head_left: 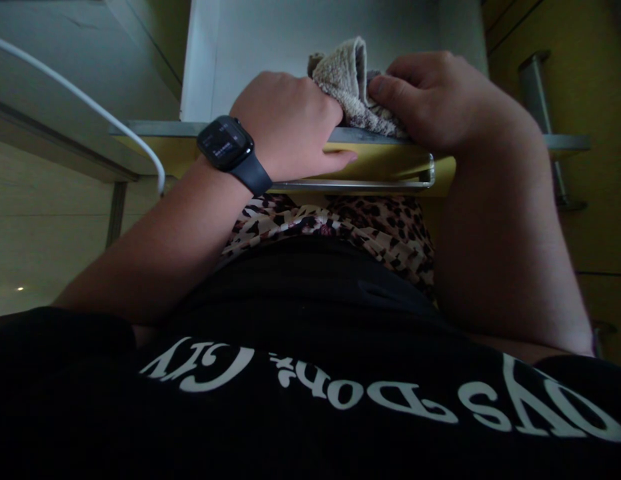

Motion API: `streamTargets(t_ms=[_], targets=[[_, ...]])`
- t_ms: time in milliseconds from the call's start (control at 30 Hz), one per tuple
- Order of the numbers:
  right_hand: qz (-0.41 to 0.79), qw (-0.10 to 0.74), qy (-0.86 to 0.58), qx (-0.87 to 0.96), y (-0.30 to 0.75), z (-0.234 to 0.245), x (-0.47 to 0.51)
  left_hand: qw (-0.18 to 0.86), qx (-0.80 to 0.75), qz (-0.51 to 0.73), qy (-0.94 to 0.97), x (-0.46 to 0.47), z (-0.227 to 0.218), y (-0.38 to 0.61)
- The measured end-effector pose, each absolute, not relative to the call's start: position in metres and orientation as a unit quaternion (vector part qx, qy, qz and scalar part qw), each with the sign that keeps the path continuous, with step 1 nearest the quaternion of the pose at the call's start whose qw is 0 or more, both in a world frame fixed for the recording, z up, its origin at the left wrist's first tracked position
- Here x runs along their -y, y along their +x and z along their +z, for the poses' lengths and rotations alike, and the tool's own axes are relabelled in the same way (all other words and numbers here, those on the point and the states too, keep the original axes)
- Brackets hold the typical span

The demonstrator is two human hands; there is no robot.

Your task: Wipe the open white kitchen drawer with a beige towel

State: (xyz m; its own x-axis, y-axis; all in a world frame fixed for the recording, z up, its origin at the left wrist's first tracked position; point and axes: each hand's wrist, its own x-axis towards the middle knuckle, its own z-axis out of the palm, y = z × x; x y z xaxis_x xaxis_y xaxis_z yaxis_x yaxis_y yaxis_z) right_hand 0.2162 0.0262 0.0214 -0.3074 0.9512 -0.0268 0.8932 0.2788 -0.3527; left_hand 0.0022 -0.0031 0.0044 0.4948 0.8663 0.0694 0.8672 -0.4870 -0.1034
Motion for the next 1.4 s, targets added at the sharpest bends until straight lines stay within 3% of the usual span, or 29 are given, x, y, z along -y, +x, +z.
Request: streamTargets(t_ms=[1400], targets=[[0.138,0.094,-0.583,0.795,0.2164,0.0196,-0.0273,0.07,0.48,-0.013,-0.875,0.0021,0.0034,0.0012]])
